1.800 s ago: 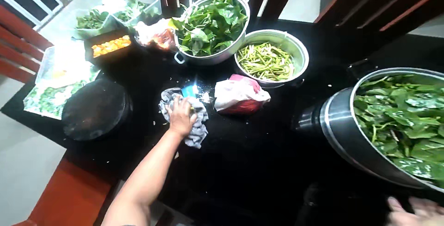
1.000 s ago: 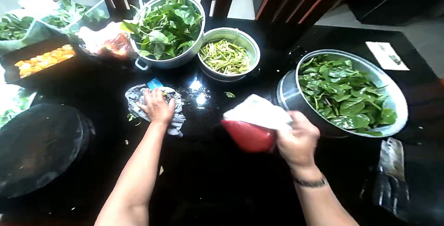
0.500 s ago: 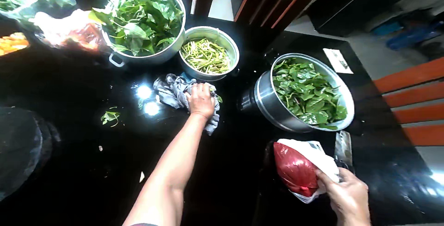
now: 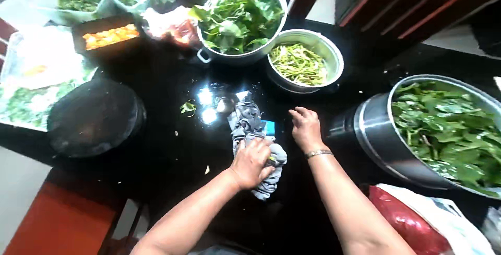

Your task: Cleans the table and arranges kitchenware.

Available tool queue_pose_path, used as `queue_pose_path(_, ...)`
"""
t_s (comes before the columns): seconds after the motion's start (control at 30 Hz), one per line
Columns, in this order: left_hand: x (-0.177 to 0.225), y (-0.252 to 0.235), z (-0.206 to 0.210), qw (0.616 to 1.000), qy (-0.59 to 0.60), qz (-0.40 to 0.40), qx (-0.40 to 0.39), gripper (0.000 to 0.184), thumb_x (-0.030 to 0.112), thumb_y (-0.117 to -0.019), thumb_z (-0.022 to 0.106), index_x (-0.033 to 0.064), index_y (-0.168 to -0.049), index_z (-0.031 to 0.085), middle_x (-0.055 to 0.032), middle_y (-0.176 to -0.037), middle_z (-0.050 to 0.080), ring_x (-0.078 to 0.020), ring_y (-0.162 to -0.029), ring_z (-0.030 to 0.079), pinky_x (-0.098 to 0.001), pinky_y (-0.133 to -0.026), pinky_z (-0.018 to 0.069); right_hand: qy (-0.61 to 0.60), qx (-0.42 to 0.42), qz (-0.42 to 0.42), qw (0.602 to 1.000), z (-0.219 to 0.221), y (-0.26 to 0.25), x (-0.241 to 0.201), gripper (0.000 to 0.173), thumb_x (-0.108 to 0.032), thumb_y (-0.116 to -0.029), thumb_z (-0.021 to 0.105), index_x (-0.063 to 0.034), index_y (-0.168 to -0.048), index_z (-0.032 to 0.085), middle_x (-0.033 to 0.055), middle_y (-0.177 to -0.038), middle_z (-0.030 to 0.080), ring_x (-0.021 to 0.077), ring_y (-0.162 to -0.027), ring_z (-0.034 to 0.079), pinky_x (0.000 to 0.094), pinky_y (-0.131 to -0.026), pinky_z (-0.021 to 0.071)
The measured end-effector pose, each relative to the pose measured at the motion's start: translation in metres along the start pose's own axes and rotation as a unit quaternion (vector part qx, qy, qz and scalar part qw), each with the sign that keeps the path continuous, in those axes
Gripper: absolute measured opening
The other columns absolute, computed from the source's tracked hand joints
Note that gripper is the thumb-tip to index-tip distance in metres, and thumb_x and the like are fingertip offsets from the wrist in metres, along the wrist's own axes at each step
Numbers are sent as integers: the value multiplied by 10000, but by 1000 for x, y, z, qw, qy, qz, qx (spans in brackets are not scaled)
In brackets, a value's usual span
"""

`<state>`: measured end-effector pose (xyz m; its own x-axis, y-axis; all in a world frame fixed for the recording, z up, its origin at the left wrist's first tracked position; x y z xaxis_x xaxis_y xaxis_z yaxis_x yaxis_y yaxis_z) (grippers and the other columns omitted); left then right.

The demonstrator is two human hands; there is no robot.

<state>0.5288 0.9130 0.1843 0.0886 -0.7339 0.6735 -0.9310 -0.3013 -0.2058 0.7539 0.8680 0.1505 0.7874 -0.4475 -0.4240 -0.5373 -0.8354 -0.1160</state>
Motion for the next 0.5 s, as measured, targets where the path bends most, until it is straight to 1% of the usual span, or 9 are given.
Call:
queue_pose_path(0.07,5,13,-24,997,28,16,63,291,249,-923,727,-34,-895,662,-198,-1457,574,-367,-1403,505,-670,-1128,354,8,57,-45,997,5,12,-5,242,139,-902,539,87,-1034,735,300,-1169,680,503,-1158,618,610,-995,489)
queue_pose_path(0.13,1,37,-58,986,43,6,162,302,237,-961,668,-20,-806,634,-208,-1422,599,-352,-1355,555,-611,-1131,397,-7,79,-51,996,-3,27,-8,203,154,-858,552,91,-925,733,297,-1050,707,484,-1046,672,602,-925,525)
queue_pose_path(0.2,-17,72,-92,966,48,-50,249,330,235,-992,612,-9,-770,594,-214,-1353,633,-297,-1217,634,-473,-1041,499,-62,92,-2,994,-25,30,-20,169,98,-902,564,112,-957,724,300,-1036,707,428,-992,695,571,-912,532)
queue_pose_path(0.27,-39,110,-114,943,21,-127,307,326,242,-979,614,-10,-775,575,-229,-1294,646,-246,-1046,662,-375,-880,539,-141,130,-43,981,-48,20,-63,150,55,-905,594,116,-986,704,272,-1019,705,322,-927,703,464,-866,566)
queue_pose_path(0.33,-53,141,-122,930,0,-188,315,301,227,-951,634,-26,-803,567,-253,-1296,635,-271,-1074,657,-382,-906,530,-212,108,-118,964,-51,5,-127,147,38,-909,612,90,-1014,700,204,-1046,703,209,-945,701,371,-874,589)
queue_pose_path(0.37,-55,152,-122,928,-3,-201,314,295,219,-940,641,-37,-813,568,-262,-1291,633,-275,-1069,656,-379,-908,524,-230,75,-132,961,-43,-5,-158,139,41,-914,622,71,-1018,709,181,-1051,709,191,-946,704,363,-875,594)
queue_pose_path(0.4,-55,162,-122,928,-6,-206,310,290,214,-934,642,-38,-813,566,-265,-1287,635,-273,-1063,658,-372,-909,524,-231,38,-117,965,-27,-18,-183,137,45,-911,631,50,-1009,728,166,-1029,722,200,-930,708,380,-866,592)
queue_pose_path(0.43,-54,172,-123,929,-7,-204,308,286,210,-930,642,-35,-806,562,-266,-1282,639,-267,-1060,662,-360,-905,528,-215,-11,-64,975,-9,-31,-201,147,43,-913,633,36,-1018,737,173,-1022,728,246,-936,705,432,-873,572)
queue_pose_path(0.5,-52,192,-126,930,-16,-195,311,292,219,-934,629,-13,-781,538,-266,-1269,646,-247,-1069,663,-321,-896,525,-138,-84,58,985,27,-56,-220,170,23,-930,617,60,-1055,726,258,-1079,702,389,-1055,664,555,-953,495)
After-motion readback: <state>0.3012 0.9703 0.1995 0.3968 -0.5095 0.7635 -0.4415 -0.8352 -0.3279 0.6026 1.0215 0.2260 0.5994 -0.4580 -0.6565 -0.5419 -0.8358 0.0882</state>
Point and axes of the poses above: each hand's wrist, its own y-axis away from the middle knuckle, its own z-axis out of the palm, x = y × z, the point moved 4 cm from there along -y, towards the middle knuckle
